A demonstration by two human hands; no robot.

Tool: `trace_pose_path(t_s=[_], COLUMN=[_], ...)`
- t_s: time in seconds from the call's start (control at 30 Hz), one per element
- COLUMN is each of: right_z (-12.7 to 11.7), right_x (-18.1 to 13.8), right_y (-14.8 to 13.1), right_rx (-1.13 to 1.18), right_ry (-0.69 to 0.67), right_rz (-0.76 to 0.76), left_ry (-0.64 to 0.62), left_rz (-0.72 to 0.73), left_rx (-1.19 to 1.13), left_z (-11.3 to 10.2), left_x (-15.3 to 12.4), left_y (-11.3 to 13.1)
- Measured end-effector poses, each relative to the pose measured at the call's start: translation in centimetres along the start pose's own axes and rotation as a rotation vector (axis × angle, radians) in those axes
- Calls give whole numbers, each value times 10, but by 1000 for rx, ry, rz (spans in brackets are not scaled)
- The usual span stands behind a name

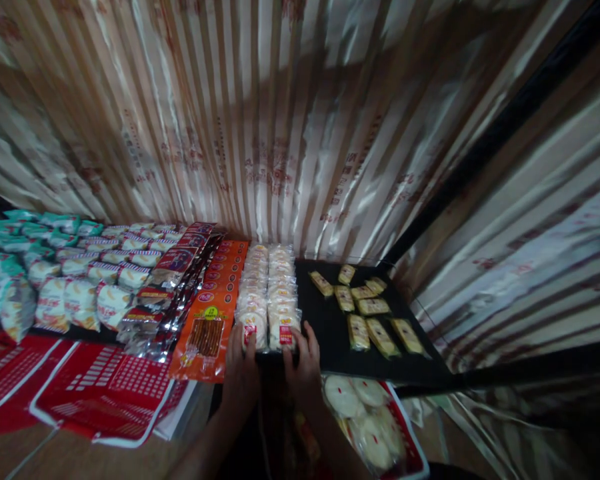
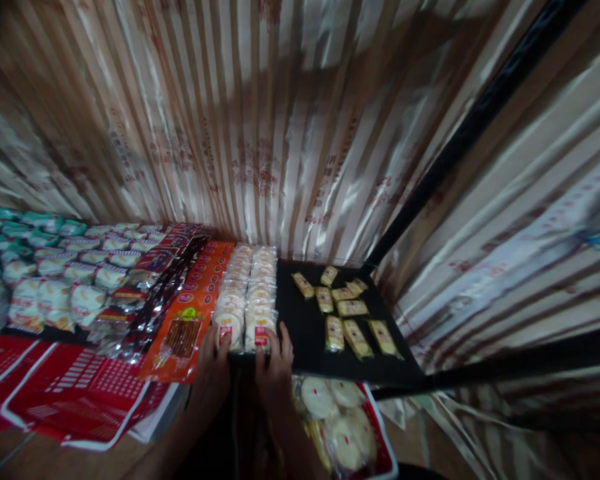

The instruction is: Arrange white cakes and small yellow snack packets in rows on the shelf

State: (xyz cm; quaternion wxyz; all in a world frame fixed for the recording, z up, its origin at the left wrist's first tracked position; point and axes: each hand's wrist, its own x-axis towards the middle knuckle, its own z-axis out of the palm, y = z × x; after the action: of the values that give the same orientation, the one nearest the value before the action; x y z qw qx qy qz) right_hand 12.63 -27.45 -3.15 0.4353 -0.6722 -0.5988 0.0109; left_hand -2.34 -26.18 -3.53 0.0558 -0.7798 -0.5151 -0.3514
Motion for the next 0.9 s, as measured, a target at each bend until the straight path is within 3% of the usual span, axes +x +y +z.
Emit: trace_pose_path(t_s=[0.17,0.3,0.43,0.53,0.67,0.8,0.9], right_z=[-33,-62,-80,-87,-90,-87,-85], right_x=[-24,-56,-85,-100,-109,-110,-108], right_y=[8,38,81,105,118,117,117], right_rx=[31,-8,-108,-251,-416,-456,-439], right_ry=[-18,-31,-35,-117,-211,-295,-344], right_rz=[-23,-17,24,56,135,154,168], left_ry=[-48,-34,-298,-529,-776,-873,-874], left_rz=[-8,144,315,245,140,80,79], left_rx=[-60,-221,-413,-401,-426,-467,-476], left_z=[-13,-24,-18,-3,9,11,13], left_x=[-3,-21,-48,-62,-61,-53,-54], left_y=[7,29,65,92,117,130,132])
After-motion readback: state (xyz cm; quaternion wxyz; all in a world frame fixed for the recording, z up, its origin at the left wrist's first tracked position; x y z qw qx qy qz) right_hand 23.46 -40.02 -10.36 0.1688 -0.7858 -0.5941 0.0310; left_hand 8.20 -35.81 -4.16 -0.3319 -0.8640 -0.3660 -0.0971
